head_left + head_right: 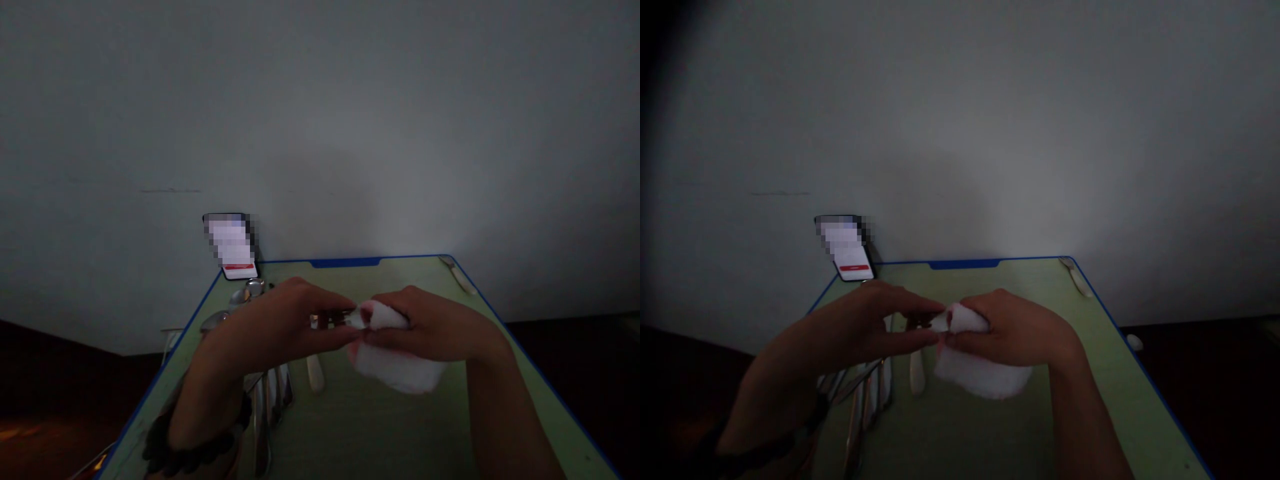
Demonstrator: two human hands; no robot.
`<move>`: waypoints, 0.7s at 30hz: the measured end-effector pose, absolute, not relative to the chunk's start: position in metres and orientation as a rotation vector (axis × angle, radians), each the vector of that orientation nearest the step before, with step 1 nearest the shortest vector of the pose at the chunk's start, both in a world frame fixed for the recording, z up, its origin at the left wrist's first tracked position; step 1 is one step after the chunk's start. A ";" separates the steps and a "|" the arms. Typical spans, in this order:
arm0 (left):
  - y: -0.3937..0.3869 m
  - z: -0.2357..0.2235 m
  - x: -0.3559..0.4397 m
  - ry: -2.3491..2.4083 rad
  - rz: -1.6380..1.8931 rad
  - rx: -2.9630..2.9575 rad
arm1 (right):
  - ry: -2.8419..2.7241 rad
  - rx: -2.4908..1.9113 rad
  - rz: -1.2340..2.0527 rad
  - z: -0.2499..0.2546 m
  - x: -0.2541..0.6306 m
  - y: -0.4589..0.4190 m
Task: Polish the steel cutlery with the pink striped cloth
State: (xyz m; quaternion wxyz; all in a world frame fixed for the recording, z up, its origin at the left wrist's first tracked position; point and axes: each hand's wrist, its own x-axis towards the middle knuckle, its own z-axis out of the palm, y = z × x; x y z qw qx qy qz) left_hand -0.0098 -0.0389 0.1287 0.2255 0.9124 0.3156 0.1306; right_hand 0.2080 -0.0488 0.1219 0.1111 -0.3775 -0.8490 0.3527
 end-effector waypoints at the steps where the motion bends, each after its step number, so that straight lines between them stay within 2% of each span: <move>1: -0.039 0.128 -0.008 0.880 0.342 2.504 | -2.495 -1.112 1.020 0.121 0.207 -0.049; 7: -0.039 0.129 -0.006 0.998 0.303 2.421 | -2.498 -1.163 0.945 0.122 0.201 -0.050; 13: -0.034 0.129 -0.022 0.983 0.272 2.372 | -2.473 -1.068 1.097 0.125 0.200 -0.049; 21: -0.031 0.128 -0.033 1.016 0.262 2.360 | -2.421 -1.176 1.175 0.120 0.213 -0.047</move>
